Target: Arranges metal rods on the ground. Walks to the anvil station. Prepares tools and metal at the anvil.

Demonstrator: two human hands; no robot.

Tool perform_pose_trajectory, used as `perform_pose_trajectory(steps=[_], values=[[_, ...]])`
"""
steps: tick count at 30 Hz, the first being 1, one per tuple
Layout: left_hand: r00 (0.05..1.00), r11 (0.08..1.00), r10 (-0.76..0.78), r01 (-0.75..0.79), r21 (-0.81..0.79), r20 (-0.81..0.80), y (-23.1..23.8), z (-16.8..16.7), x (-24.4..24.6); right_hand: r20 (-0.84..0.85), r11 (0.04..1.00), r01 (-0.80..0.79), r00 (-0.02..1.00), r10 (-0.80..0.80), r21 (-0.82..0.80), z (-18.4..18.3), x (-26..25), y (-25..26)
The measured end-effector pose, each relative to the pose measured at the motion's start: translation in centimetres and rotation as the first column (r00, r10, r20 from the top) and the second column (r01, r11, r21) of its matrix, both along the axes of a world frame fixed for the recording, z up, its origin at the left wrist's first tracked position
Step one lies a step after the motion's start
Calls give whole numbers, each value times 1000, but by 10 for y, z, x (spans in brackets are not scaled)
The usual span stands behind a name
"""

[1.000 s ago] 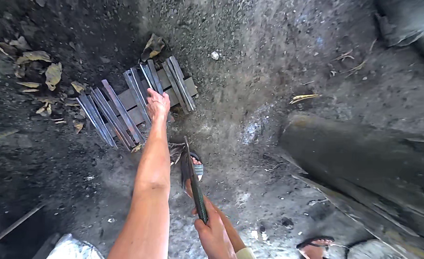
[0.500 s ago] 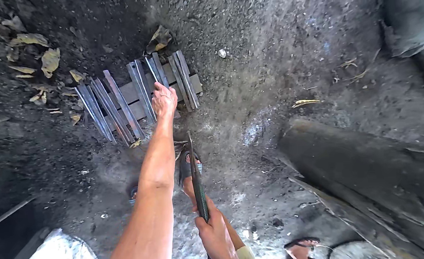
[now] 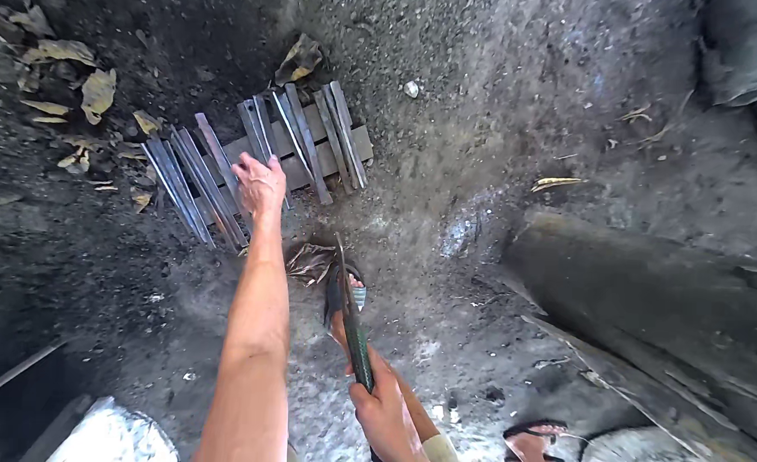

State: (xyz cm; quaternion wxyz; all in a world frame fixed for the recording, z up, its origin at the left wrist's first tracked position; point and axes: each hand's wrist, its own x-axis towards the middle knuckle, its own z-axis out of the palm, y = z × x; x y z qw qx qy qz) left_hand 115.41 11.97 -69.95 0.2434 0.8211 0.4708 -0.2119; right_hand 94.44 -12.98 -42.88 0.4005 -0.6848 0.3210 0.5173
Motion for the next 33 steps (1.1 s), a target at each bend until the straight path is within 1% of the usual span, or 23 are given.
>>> perform_pose_trajectory(steps=[2,4,8,12,17,19,21,23,24,26,28,29,30,31,33], values=[[999,999,-7,5,-50,-35,9,-17,-5,-1,1000,-2,1000,2,6,-1,0,1],[998,998,-47,45,-32,-46,5,-25,-2,0,1000,-12,1000,12,7,-2,1,-1],[986,989,-133,139,59,-98,-14,-14,12,17,1000,-2,1000,2,-9,-3,2,-3],[984,991,-129,134,29,-122,-18,-17,15,23,1000,4,1000,-4,-11,-3,-1,-6],[983,985,-166,169,22,-80,-16,-16,15,12,1000,-3,1000,3,1,-1,-1,-7],[983,986,-165,167,9,-80,-16,-14,12,21,999,-40,999,40,-4,0,0,-8],[993,993,-113,111,-34,-45,-18,-1,4,42,995,-96,994,97,-27,0,0,-9],[997,992,-70,73,-99,29,-19,28,-19,49,988,-151,987,153,-35,-1,1,-9],[995,985,-79,88,-147,66,-19,48,-42,56,984,-172,983,174,-37,-3,-1,-9],[988,958,-118,139,-252,96,-18,98,-115,53,986,-164,985,165,-17,-6,-8,-10],[992,917,-122,122,-379,25,-7,151,-211,39,995,-78,996,75,55,-9,-18,-10],[993,900,-105,70,-430,-57,1,183,-265,23,995,-6,1000,3,103,-6,-25,-8],[986,894,-72,-2,-448,-147,10,222,-322,-5,988,53,999,-53,145,1,-34,-7],[971,895,-19,-89,-437,-237,18,265,-380,-39,980,95,995,-90,176,11,-43,-7],[915,906,136,-271,-327,-380,24,354,-499,-84,974,105,992,-90,199,40,-61,-7]])
